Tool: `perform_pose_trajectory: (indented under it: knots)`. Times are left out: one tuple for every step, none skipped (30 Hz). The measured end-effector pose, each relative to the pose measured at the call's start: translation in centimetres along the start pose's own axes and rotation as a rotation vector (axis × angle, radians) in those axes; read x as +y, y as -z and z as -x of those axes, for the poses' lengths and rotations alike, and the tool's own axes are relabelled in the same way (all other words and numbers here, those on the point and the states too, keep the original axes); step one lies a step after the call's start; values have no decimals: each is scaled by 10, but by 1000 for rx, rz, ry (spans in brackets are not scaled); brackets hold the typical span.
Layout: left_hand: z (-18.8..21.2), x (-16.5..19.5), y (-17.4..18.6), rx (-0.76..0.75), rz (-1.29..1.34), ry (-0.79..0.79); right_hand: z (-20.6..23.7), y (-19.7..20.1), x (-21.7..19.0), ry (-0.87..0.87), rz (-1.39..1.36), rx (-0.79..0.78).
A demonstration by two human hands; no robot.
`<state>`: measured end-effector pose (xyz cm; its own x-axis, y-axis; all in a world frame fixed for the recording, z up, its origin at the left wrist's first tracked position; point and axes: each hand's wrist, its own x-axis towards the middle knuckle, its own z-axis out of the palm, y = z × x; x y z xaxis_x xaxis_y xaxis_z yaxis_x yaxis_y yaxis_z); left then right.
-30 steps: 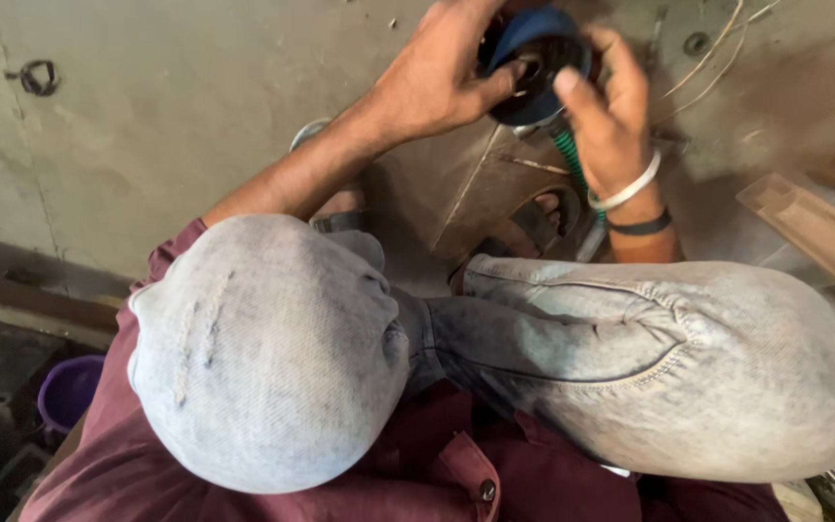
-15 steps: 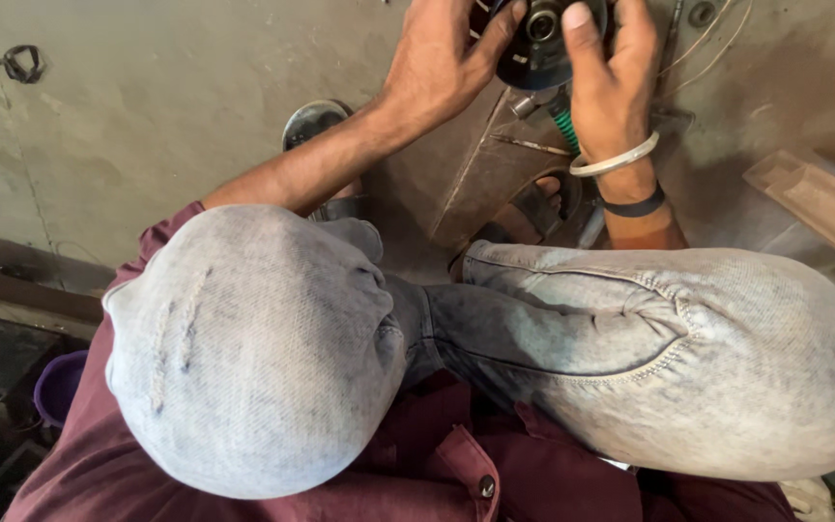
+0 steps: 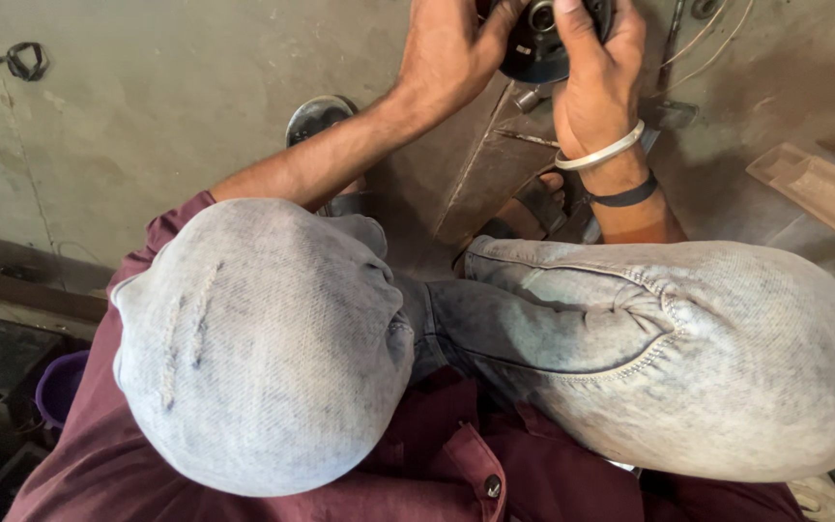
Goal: The person sits on the floor and uses a hammer to repeatedly tap a small blue circular mechanical part held in their hands. They rotate the part and tap different areas, then place it down and pick it up again to continue tapping.
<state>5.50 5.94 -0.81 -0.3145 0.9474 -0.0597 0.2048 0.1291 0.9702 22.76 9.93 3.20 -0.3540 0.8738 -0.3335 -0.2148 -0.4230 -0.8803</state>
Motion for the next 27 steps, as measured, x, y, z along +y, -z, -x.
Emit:
perform_pose_trajectory:
  knots:
    - [0, -3, -2, -3, 8, -4, 1, 0, 2, -2, 26, 12]
    - [0, -6, -4, -4, 16, -7, 2, 1, 3, -7, 51, 23]
    - [0, -9, -6, -7, 24, -5, 2, 2, 6, -7, 38, 64]
    - [1, -11, -8, -17, 18, 29, 2, 2, 8, -9, 26, 104]
    - [1, -12, -10, -26, 12, 62, 2, 3, 11, -10, 14, 142]
    - [2, -14, -11, -36, 4, 93, 2, 4, 14, -18, -15, 160]
    - [3, -14, -13, -30, 1, 92, 2, 5, 17, -23, -44, 179]
    - [4, -14, -14, -23, 0, 89, 1, 6, 20, -25, -72, 197]
    - [5, -14, -16, -16, -2, 85, 1, 6, 22, -31, -104, 204]
    - [5, -14, -17, -17, 17, 77, 0, 6, 24, -39, -137, 211]
    - [5, -13, -19, -17, 39, 71, 0, 6, 25, -50, -167, 218]
    - [6, -12, -19, -18, 56, 66, -1, 5, 26, -35, -165, 255]
    - [6, -12, -20, -24, 38, 79, -2, 4, 26, -20, -162, 292]
    - [6, -12, -20, -33, 21, 93, -2, 2, 25, -4, -158, 332]
    - [6, -12, -20, -42, 6, 107, -3, 1, 23, -29, -157, 336]
    - [6, -13, -19, -42, 20, 109, -2, -1, 20, -52, -156, 341]
    - [6, -14, -19, -42, 34, 104, -2, -2, 16, -68, -156, 346]
    - [5, -16, -18, -43, 48, 98, -1, -2, 12, -66, -145, 286]
    - [4, -18, -17, -62, 109, 101, 1, -2, 6, -69, -132, 226]
    - [4, -20, -15, -83, 168, 109, 5, -2, 2, -76, -120, 168]
    - [3, -21, -14, -101, 232, 119, 9, -1, -3, -58, -85, 104]
    - [2, -22, -14, -123, 275, 146, 12, 1, -9, -43, -49, 37]
    - [1, -22, -12, -144, 314, 174, 15, 1, -12, -30, -18, -31]
    - [1, -21, -11, -163, 353, 200, 16, 2, -15, -5, 54, -54]
    - [0, -20, -8, -155, 271, 172, 17, 2, -18, 19, 124, -79]
    - [1, -18, -6, -146, 188, 146, 18, 2, -19, 42, 192, -104]
    - [2, -14, -3, -139, 105, 119, 18, 2, -21, 47, 257, -107]
